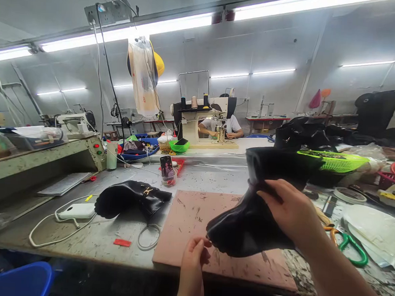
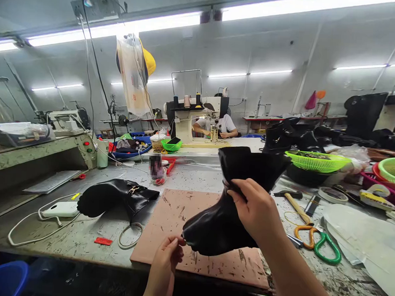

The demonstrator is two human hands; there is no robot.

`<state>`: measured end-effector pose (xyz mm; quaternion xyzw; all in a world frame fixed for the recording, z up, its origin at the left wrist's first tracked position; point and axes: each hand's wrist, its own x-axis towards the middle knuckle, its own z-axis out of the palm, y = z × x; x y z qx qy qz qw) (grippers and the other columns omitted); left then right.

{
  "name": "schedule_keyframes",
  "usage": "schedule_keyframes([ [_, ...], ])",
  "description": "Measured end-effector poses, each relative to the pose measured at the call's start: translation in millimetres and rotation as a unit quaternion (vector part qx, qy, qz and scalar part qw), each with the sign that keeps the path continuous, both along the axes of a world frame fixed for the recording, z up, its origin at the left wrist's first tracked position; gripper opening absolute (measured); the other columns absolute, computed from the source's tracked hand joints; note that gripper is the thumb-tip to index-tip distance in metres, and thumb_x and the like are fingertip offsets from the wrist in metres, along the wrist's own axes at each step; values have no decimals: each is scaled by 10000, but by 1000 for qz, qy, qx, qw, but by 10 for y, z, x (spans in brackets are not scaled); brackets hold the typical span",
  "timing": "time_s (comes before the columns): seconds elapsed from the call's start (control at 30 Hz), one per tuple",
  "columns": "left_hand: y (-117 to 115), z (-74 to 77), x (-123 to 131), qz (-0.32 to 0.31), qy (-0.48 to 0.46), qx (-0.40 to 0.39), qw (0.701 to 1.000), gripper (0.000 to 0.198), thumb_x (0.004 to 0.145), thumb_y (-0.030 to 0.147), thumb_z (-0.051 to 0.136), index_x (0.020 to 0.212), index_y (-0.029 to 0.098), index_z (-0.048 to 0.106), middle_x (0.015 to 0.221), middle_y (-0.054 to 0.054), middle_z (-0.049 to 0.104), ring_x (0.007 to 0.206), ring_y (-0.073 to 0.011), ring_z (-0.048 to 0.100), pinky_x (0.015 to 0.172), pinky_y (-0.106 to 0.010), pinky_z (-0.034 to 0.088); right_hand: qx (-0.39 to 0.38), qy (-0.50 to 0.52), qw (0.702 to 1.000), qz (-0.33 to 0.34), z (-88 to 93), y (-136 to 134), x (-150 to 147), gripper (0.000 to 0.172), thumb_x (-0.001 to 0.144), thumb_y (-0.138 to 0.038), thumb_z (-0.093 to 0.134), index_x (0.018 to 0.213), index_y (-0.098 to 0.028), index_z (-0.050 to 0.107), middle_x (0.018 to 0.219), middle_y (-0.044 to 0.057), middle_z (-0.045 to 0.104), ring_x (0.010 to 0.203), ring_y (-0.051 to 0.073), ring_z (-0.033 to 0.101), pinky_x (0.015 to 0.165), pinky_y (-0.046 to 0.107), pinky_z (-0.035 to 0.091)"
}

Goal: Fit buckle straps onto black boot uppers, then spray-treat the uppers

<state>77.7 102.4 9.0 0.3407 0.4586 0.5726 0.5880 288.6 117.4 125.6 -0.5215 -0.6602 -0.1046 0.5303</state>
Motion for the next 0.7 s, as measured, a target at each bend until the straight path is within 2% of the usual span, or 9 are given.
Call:
schedule_keyframes([
  [0.07,-7,47,-63,93,52,79,991,229,714,372,598,797,160,572,741,-9,549,672,-120,500,660,-236,401,26,-104,994,13,-37,5,-66,153,857,-271,454,895,-199,584,703,28,570,658,179,555,605,283,454],
  [0.17,28,171,-168,109,199,215,950,231,762,344,549,923,178,552,967,-71,578,910,-202,539,786,-312,413,3,-156,987,42,-146,-25,-163,147,881,-249,408,908,-199,545,734,41,562,685,191,542,631,305,453],
  [0.27,132,425,-247,89,372,385,840,466,793,317,546,1221,211,397,1343,-137,375,1230,-274,371,940,-421,361,-125,-137,977,102,-153,-68,-186,118,882,-252,389,878,-214,500,773,37,580,705,189,557,629,297,457],
  [0.33,237,691,-281,80,458,470,750,768,750,354,627,1366,224,186,1451,-161,175,1334,-303,182,1023,-492,270,-230,-145,947,168,-44,-82,-179,125,881,-251,382,865,-218,502,785,29,601,716,182,569,627,282,456],
  [0.4,344,982,-307,36,499,503,704,995,653,397,722,1402,207,95,1462,-177,143,1342,-324,139,1053,-517,212,-295,-184,906,240,136,-81,-178,127,863,-227,404,867,-221,531,812,25,623,756,183,576,662,278,450],
  [0.47,412,1213,-337,-115,500,477,714,951,593,380,766,1374,214,250,1399,-144,334,1289,-319,292,1051,-479,248,-335,-228,866,292,323,-80,-188,149,826,-176,437,882,-231,564,835,13,639,784,181,580,686,272,437],
  [0.57,364,1304,-384,-413,404,355,735,430,685,327,696,1089,211,603,1020,-42,652,997,-240,580,924,-335,419,-403,-251,821,316,449,-129,-216,204,757,-135,514,901,-253,598,820,-17,659,735,163,598,626,238,420],
  [0.63,241,1195,-407,-494,324,266,761,209,764,309,615,916,180,674,817,-7,669,822,-190,621,782,-255,473,-443,-238,802,321,358,-201,-237,206,727,-160,575,902,-259,620,811,-26,675,713,161,618,583,221,418],
  [0.7,104,1008,-430,-490,285,217,795,193,797,315,575,854,171,690,767,1,656,754,-169,620,689,-216,478,-432,-236,812,314,141,-278,-259,145,725,-191,598,853,-245,636,765,-15,681,689,169,630,562,223,425],
])
